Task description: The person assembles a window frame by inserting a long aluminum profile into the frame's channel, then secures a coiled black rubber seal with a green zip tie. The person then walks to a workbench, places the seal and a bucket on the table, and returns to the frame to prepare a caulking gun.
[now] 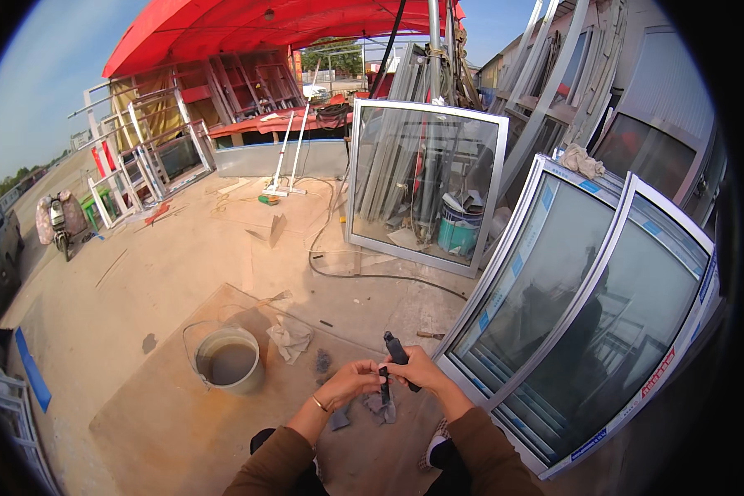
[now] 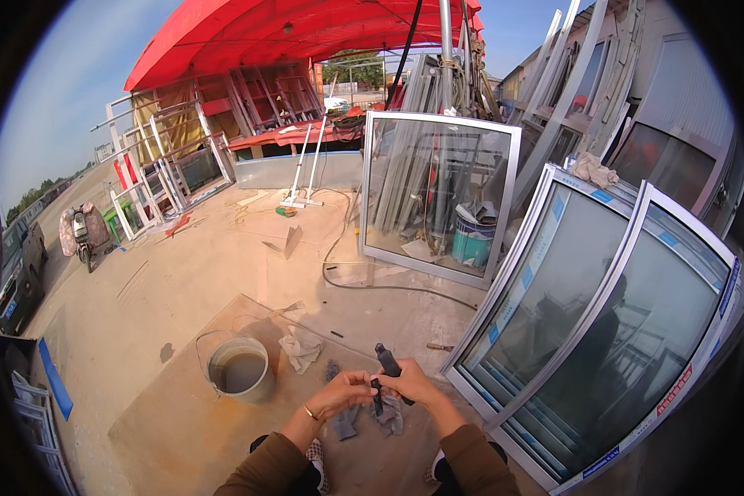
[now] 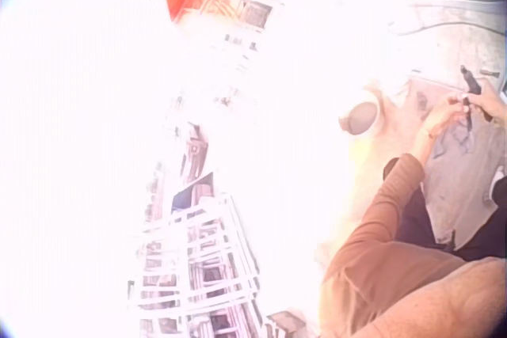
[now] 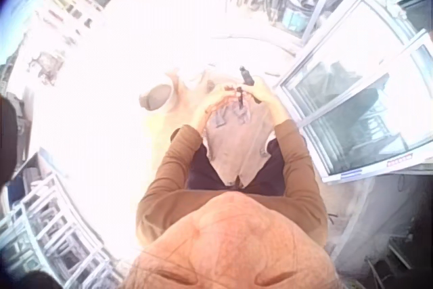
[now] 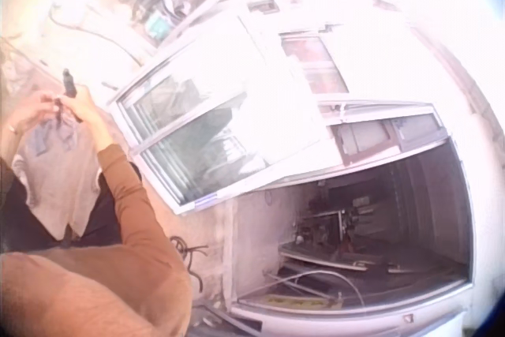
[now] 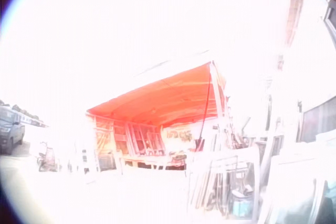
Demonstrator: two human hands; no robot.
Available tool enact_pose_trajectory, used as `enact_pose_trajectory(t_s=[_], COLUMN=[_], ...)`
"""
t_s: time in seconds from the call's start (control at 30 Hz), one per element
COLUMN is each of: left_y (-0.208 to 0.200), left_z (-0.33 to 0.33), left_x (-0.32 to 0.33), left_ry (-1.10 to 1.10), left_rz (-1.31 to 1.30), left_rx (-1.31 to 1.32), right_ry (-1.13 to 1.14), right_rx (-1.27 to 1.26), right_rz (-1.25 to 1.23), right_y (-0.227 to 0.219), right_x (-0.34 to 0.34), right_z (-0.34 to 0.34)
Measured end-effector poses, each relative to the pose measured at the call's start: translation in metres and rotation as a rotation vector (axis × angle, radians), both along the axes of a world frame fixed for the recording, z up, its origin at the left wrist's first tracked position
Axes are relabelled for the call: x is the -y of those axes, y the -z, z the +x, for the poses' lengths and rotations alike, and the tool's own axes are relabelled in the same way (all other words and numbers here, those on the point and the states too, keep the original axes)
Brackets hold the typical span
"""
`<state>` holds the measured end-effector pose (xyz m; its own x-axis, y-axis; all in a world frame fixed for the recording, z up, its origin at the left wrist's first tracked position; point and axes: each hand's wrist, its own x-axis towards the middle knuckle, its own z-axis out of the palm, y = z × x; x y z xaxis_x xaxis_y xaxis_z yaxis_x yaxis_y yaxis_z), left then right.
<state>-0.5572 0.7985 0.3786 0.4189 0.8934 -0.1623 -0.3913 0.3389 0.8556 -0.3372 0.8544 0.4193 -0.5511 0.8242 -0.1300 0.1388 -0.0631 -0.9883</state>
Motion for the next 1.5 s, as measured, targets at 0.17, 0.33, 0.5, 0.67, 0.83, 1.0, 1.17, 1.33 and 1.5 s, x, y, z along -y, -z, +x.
enact_pose_trajectory(t_s=[0.17,0.33,0.5,0.67,0.83,1.0,1.17,1.33,1.5], left_y=[0.027,0.032,0.025,0.031,0.034,0.028,0.028,0.026,0.02], left_z=[-0.014,-0.018,-0.018,-0.013,-0.004,0.0,-0.001,-0.008,-0.004], left_x=[-0.028,-0.033,-0.038,-0.041,-0.041,-0.042,-0.044,-0.049,-0.047], left_ry=[0.001,-0.101,-0.259,-0.274,-0.266,-0.287,-0.326,-0.362,-0.349], left_rz=[0.04,0.045,-0.034,-0.08,-0.085,-0.084,-0.09,-0.082,-0.068], left_rx=[-0.169,-0.14,-0.035,0.124,0.108,0.088,0.134,0.085,0.068], right_ry=[0.05,0.138,0.282,0.376,0.358,0.287,0.26,0.37,0.513], right_rx=[0.067,-0.096,0.001,-0.027,0.09,0.07,0.017,-0.057,-0.146], right_rz=[-0.063,-0.117,-0.021,0.003,0.104,0.125,0.126,-0.027,-0.043], right_y=[0.027,0.024,0.011,0.016,0.018,0.019,0.025,0.014,0.012], right_x=[-0.02,-0.022,-0.013,-0.002,0.001,-0.003,-0.007,-0.02,-0.026], right_z=[-0.017,-0.022,-0.028,-0.028,-0.023,-0.024,-0.025,-0.008,-0.001])
